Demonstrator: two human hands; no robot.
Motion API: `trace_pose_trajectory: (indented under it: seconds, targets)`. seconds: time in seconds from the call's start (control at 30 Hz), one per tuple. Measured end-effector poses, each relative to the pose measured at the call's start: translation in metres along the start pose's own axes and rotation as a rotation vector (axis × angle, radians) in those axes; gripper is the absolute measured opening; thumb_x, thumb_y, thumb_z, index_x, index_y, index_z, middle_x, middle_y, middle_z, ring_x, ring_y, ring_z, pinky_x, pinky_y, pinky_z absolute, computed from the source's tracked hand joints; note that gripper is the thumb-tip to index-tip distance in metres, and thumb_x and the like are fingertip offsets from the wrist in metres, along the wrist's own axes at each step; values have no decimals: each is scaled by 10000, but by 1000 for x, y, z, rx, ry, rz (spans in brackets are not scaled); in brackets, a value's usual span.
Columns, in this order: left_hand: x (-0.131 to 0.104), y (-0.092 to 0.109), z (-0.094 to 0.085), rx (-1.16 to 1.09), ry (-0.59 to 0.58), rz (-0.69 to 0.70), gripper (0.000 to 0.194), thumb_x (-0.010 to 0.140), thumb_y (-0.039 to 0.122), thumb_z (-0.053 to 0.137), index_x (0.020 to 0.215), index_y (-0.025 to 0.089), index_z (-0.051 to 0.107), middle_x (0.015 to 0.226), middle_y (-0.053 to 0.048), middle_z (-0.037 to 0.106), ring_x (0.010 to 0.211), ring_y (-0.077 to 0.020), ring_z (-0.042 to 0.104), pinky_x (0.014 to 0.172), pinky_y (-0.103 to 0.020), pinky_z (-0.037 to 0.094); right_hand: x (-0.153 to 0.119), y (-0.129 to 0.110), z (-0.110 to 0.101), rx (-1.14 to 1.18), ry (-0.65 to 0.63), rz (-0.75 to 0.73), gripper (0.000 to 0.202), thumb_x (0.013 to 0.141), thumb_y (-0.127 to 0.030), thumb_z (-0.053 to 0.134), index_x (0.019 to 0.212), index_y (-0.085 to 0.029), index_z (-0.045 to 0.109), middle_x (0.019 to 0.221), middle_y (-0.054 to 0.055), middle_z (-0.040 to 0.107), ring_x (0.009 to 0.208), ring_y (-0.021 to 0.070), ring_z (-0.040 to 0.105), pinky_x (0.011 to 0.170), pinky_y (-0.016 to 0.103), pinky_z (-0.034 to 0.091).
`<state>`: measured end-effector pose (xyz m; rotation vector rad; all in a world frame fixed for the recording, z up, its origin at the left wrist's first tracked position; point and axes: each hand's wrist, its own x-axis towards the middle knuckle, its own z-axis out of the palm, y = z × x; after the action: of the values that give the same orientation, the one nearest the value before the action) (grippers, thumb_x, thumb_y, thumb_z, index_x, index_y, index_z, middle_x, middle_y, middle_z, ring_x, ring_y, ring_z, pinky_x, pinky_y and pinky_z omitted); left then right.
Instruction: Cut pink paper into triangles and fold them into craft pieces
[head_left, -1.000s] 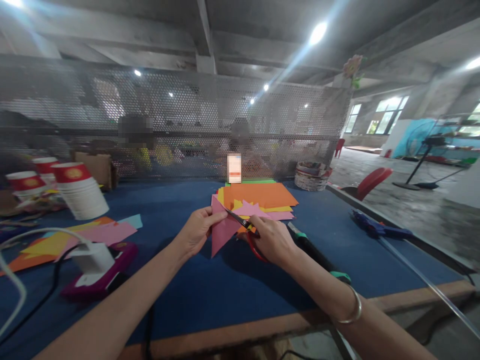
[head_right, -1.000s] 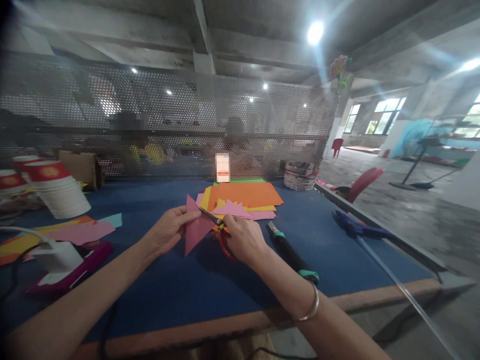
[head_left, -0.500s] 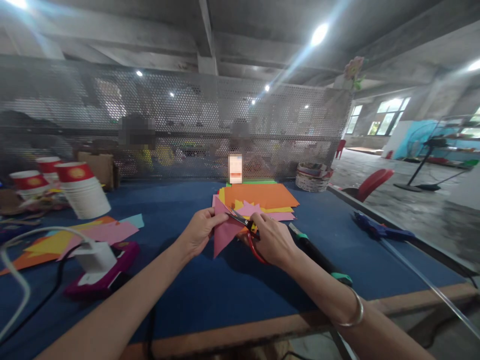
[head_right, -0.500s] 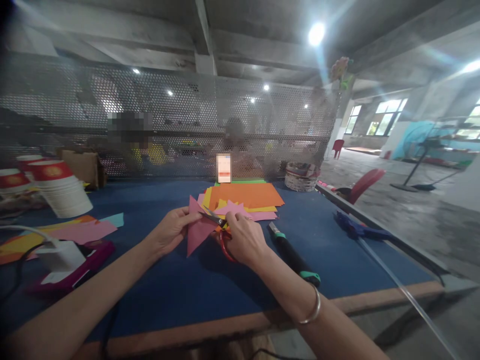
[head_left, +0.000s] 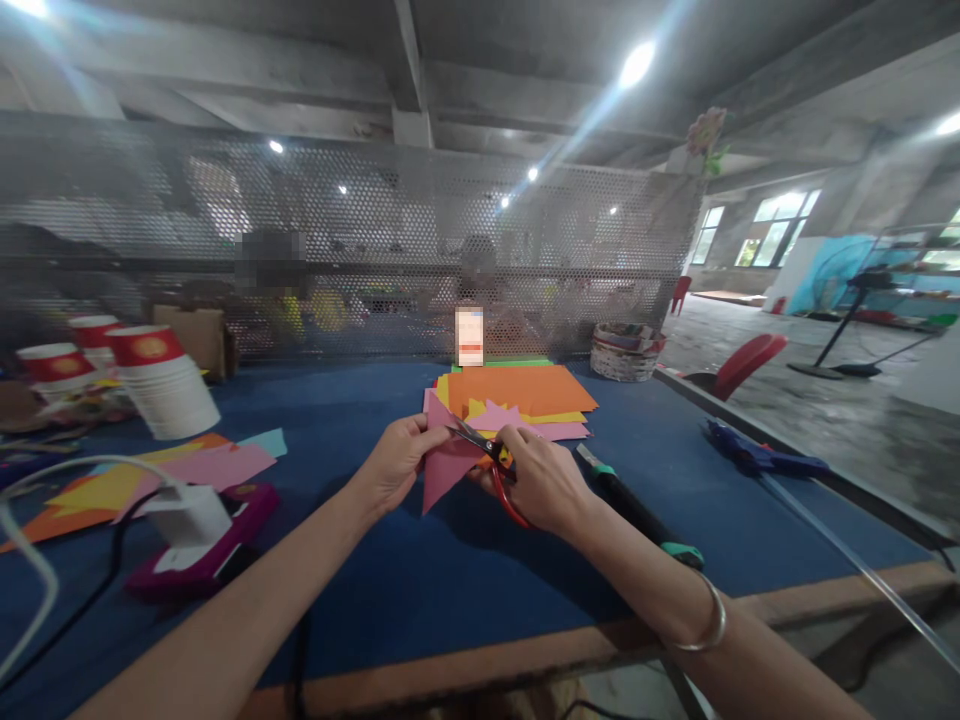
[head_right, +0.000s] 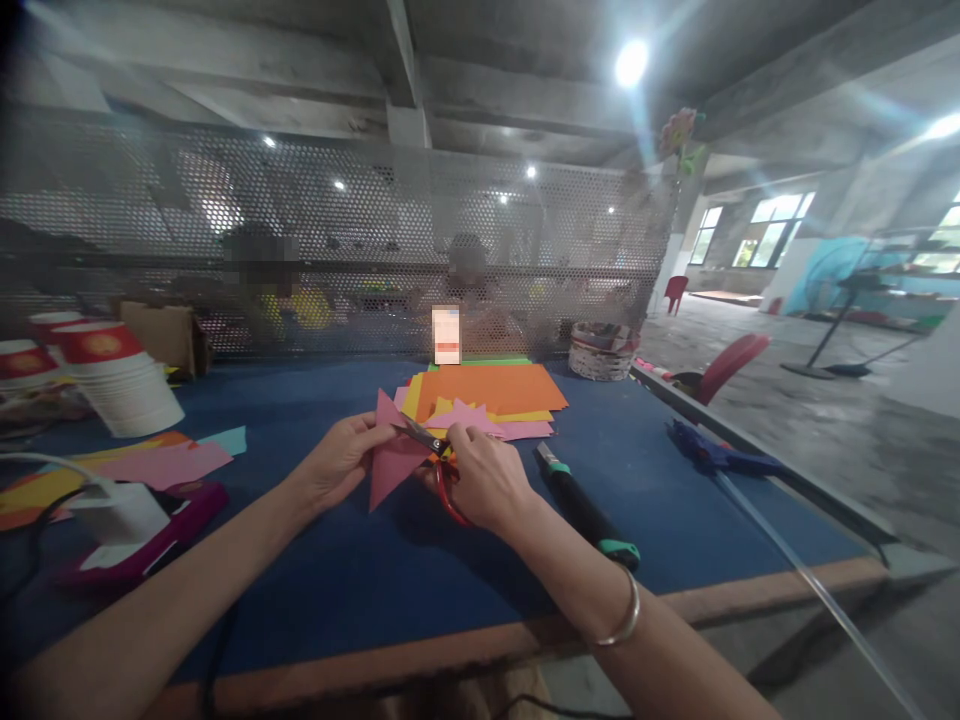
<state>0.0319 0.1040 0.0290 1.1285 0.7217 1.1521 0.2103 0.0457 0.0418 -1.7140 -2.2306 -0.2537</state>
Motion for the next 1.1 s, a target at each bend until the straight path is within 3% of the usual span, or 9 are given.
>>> trace_pose_trajectory:
  seconds: [1.1]
  targets:
    - [1,-2,-2,-25,-16,-22,364,607,273,816,912,106,708,951,-103,739,781,-177,672,766,-282,516,1,0,0,-37,-31,42,357,924,-471,519,1066,-150,586,965,43,639,807,150,627,721,340,527]
